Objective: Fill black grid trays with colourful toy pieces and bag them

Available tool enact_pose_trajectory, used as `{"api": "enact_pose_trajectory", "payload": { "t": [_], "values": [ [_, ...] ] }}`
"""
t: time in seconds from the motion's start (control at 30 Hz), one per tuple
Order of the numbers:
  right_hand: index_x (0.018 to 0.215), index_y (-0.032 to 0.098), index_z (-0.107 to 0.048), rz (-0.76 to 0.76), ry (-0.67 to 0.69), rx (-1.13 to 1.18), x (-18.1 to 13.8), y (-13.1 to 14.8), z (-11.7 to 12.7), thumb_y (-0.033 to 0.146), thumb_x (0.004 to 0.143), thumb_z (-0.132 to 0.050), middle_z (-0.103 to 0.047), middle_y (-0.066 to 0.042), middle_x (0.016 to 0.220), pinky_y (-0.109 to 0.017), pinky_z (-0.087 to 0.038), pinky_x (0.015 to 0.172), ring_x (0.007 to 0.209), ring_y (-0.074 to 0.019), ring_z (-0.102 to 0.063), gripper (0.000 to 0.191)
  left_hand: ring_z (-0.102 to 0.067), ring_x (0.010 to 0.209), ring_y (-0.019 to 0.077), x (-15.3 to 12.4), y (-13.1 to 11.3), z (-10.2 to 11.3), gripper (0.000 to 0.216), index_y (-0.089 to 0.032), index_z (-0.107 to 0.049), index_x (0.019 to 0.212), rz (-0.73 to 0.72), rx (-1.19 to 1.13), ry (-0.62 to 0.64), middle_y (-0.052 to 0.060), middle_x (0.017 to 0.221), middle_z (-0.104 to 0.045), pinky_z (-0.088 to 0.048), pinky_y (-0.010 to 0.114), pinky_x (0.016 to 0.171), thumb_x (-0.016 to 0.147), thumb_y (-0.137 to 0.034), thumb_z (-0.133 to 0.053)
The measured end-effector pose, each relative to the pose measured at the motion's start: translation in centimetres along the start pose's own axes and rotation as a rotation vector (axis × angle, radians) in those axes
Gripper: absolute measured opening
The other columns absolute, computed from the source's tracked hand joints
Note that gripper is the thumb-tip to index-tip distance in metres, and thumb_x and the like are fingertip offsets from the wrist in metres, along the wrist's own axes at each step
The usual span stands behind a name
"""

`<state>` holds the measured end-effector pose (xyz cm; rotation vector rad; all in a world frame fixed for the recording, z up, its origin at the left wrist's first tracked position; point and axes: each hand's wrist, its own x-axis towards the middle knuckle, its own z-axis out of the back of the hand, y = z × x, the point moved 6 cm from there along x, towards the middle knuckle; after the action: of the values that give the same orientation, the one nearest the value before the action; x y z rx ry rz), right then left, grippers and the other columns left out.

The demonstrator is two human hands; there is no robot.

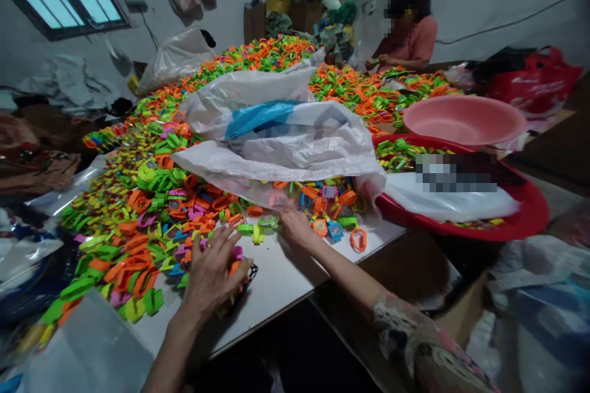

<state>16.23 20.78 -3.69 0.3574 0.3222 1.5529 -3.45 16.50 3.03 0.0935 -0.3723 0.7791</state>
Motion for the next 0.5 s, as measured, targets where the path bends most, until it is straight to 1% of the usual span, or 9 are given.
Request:
{"api": "enact_pose_trajectory", "payload": {
  "t": [0.03,0.07,0.13,0.2,0.27,0.3,0.37,0.43,0.5],
  "values": [
    [0.090,0.012,-0.062,0.004,-0.020,0.066,-0.6,0.5,-0.5,0.011,0.079,-0.054,-0.066,-0.012,0.087,-0.028,-0.045,0.069,0.078,-0.0199,-0.060,0.014,-0.046,0.125,0.0297,0.2,0.1,0.0,0.045,-0.023,-0.048,0.123,-0.012,-0.003,0.024,0.013,0.134,-0.053,-0.017,0.061,0.108,0.085,-0.045,-0.053],
    [0.092,0.013,-0.061,0.010,-0.046,0.185,-1.3,1.1,-1.1,0.016,0.078,-0.057,-0.066,-0.009,0.085,-0.025,-0.044,0.065,0.074,-0.0174,-0.059,0.015,-0.046,0.125,0.0298,0.4,0.1,-0.3,0.047,-0.023,-0.048,0.123,-0.032,-0.010,0.065,0.013,0.133,-0.054,-0.017,0.061,0.108,0.084,-0.048,-0.054],
    [0.092,0.014,-0.059,0.014,-0.074,0.542,-3.0,2.2,-2.9,0.023,0.073,-0.063,-0.063,-0.003,0.078,-0.022,-0.042,0.058,0.066,-0.0135,-0.056,0.022,-0.048,0.123,0.0294,0.4,0.0,-1.3,0.044,-0.022,-0.052,0.119,-0.067,-0.025,0.148,0.012,0.125,-0.059,-0.017,0.060,0.108,0.084,-0.048,-0.054],
    [0.085,0.014,-0.059,-0.015,-0.027,0.888,-4.5,3.2,-5.6,0.024,0.069,-0.064,-0.060,0.001,0.070,-0.020,-0.040,0.054,0.060,-0.0114,-0.052,0.019,-0.051,0.119,0.0291,0.1,-0.1,-2.2,0.038,-0.020,-0.055,0.116,-0.064,-0.026,0.176,0.011,0.117,-0.064,-0.016,0.060,0.109,0.085,-0.044,-0.053],
    [0.077,0.015,-0.058,-0.050,0.039,1.058,-5.4,3.9,-8.2,0.022,0.070,-0.060,-0.057,0.003,0.064,-0.021,-0.040,0.054,0.058,-0.0109,-0.051,0.010,-0.051,0.118,0.0293,-0.1,-0.2,-2.6,0.038,-0.018,-0.054,0.117,-0.047,-0.027,0.166,0.012,0.114,-0.065,-0.016,0.059,0.109,0.086,-0.041,-0.053],
    [0.075,0.015,-0.058,-0.055,0.052,1.101,-5.7,4.2,-9.1,0.021,0.070,-0.059,-0.056,0.003,0.064,-0.021,-0.041,0.056,0.059,-0.0111,-0.051,0.007,-0.052,0.118,0.0293,-0.2,-0.3,-2.7,0.040,-0.017,-0.053,0.119,-0.047,-0.033,0.159,0.012,0.114,-0.065,-0.015,0.059,0.109,0.086,-0.041,-0.052],
    [0.077,0.016,-0.057,-0.019,0.031,1.113,-5.8,4.5,-9.8,0.017,0.069,-0.057,-0.058,0.002,0.067,-0.022,-0.043,0.060,0.062,-0.0120,-0.053,0.008,-0.051,0.117,0.0294,-0.3,-0.4,-2.6,0.044,-0.017,-0.050,0.123,-0.058,-0.051,0.158,0.012,0.114,-0.065,-0.014,0.060,0.110,0.087,-0.042,-0.052],
    [0.078,0.017,-0.056,0.082,0.012,1.004,-5.6,4.9,-9.4,0.014,0.067,-0.054,-0.058,0.001,0.071,-0.023,-0.044,0.064,0.066,-0.0129,-0.053,0.012,-0.050,0.118,0.0296,-0.3,-0.5,-2.5,0.049,-0.016,-0.046,0.128,-0.055,-0.071,0.172,0.012,0.114,-0.064,-0.013,0.060,0.110,0.086,-0.043,-0.051],
    [0.078,0.017,-0.054,0.202,0.018,0.804,-5.5,5.3,-8.9,0.010,0.066,-0.049,-0.057,0.000,0.073,-0.024,-0.044,0.065,0.066,-0.0133,-0.052,0.015,-0.048,0.120,0.0299,-0.3,-0.5,-2.5,0.055,-0.016,-0.042,0.131,-0.040,-0.097,0.197,0.013,0.116,-0.063,-0.013,0.060,0.110,0.086,-0.046,-0.052]
  ]
}}
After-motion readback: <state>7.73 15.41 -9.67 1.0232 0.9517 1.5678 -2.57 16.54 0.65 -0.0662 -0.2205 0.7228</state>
